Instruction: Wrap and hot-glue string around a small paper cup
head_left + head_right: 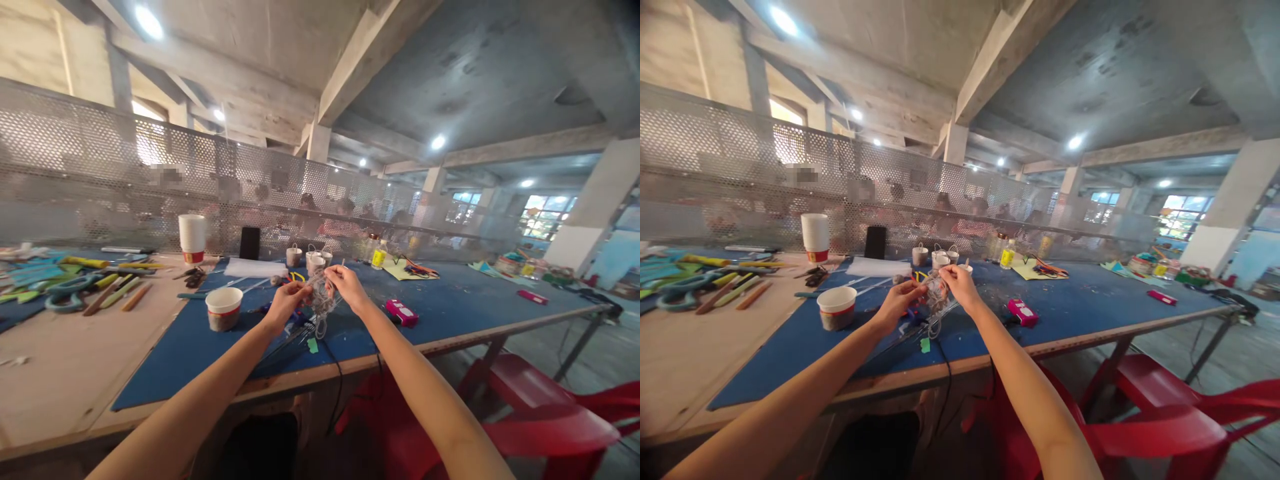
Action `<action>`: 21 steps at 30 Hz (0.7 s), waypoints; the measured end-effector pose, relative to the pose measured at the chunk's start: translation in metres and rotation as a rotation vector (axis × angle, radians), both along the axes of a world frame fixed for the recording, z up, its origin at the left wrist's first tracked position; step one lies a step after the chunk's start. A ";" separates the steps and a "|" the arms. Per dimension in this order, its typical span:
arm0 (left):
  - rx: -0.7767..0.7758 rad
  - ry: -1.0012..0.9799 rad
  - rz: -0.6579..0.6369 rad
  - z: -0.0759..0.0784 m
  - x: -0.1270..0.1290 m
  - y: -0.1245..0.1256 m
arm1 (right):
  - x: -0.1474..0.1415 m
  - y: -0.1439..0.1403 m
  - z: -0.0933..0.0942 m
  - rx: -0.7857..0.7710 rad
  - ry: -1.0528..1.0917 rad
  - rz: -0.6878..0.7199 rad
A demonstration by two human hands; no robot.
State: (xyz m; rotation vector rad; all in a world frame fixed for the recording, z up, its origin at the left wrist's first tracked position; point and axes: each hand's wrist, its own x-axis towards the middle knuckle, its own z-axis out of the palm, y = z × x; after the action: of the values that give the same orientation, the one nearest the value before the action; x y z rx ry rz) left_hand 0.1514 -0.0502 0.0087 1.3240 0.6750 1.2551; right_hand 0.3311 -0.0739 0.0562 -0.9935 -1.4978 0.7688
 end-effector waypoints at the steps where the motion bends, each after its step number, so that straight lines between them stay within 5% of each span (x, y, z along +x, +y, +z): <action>1: -0.017 -0.027 -0.002 0.000 -0.001 0.000 | 0.002 0.002 -0.001 -0.008 0.011 -0.010; 21: -0.190 -0.261 -0.113 -0.004 -0.014 0.010 | 0.031 0.025 -0.003 -0.145 0.559 0.125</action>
State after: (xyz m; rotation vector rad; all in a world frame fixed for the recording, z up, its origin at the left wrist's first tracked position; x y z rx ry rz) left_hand 0.1370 -0.0402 0.0046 1.0071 0.5131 1.2141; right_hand 0.3622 -0.0491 0.0530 -0.7110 -1.0321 1.1495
